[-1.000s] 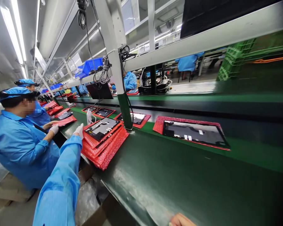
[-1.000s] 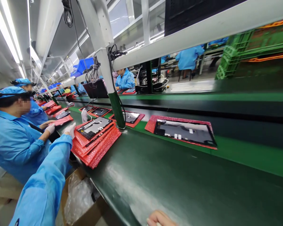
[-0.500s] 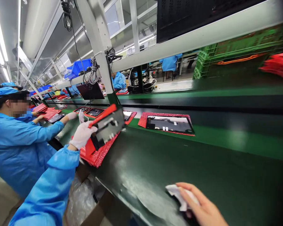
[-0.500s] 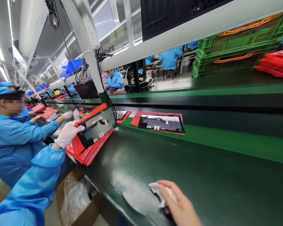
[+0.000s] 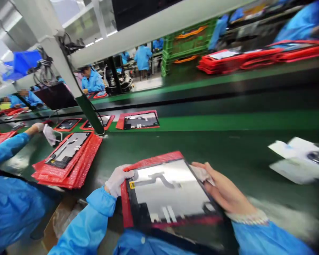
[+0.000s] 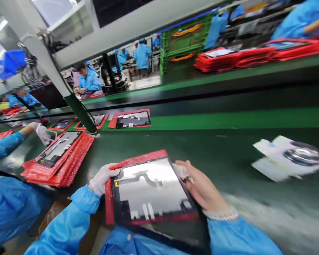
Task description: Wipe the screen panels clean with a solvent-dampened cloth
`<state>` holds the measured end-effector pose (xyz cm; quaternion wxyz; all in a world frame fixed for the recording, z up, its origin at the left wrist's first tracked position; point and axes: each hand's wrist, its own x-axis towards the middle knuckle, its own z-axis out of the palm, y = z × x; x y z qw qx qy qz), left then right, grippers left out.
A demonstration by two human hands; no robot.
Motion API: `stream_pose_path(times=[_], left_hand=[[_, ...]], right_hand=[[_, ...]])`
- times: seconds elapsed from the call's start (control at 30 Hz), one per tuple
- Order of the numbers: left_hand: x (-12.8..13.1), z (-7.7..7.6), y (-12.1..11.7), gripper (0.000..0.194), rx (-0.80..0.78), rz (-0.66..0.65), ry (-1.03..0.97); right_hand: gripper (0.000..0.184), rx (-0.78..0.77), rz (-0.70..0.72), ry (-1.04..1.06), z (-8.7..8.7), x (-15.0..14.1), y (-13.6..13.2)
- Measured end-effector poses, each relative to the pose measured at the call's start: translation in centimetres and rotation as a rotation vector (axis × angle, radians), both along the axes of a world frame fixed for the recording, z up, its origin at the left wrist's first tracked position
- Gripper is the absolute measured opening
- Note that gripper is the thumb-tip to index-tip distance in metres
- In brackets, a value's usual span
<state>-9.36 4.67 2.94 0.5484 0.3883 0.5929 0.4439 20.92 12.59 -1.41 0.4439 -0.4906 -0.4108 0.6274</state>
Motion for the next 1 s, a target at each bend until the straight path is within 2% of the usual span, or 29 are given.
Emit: stream_pose_path(times=[0.07, 0.1, 0.17, 0.2, 0.27, 0.33, 0.43, 0.53, 0.67, 0.77, 0.83, 0.9, 1.0], left_hand=[[0.0, -0.5, -0.6, 0.052, 0.044, 0.139, 0.109], [-0.1, -0.3, -1.3, 0.064, 0.08, 0.239, 0.194], [-0.2, 0.1, -3.5, 0.069, 0.134, 0.401, 0.348], [-0.2, 0.2, -4.7, 0.066, 0.123, 0.419, 0.356], [0.0, 0.2, -6.8, 0.065, 0.015, 0.357, 0.225], [0.2, -0.1, -7.8, 0.067, -0.139, 0.25, 0.0], [0.2, 0.0, -6.9, 0.056, -0.234, 0.138, -0.155], [0.1, 0.6, -5.1, 0.037, -0.191, 0.071, -0.185], [1.7, 1.0, -4.5, 0.029, -0.065, 0.177, -0.206], [4.1, 0.3, -5.0, 0.035, 0.039, 0.176, -0.366], [5.5, -0.5, -5.3, 0.041, 0.077, 0.133, -0.483], [6.3, -1.5, -5.5, 0.047, 0.124, 0.133, -0.511], [6.5, -3.2, -5.6, 0.051, 0.206, 0.173, -0.448]], right_hand=[[0.048, 0.039, -0.009, -0.151, -1.1, 0.7, 0.2], [0.047, 0.113, -0.045, -0.283, -1.5, 0.9, 0.1], [0.044, 0.328, -0.117, -0.551, -2.2, 0.8, -0.4], [0.043, 0.437, -0.118, -0.641, -2.3, 0.4, -0.8], [0.042, 0.607, -0.023, -0.71, -2.5, -0.7, -1.7], [0.041, 0.693, 0.118, -0.716, -2.7, -2.1, -2.4], [0.04, 0.731, 0.238, -0.737, -3.1, -3.6, -2.9], [0.04, 0.702, 0.236, -0.75, -3.2, -3.8, -2.6], [0.035, 0.639, 0.194, -0.765, -2.8, -3.2, -2.3], [0.025, 0.809, 0.191, -0.766, -2.5, -4.3, -2.9], [0.024, 0.951, 0.191, -0.776, -2.6, -6.2, -3.9], [0.024, 1.046, 0.215, -0.796, -2.7, -8.2, -5.4], [0.021, 1.14, 0.387, -0.823, -2.7, -9.8, -6.9]])
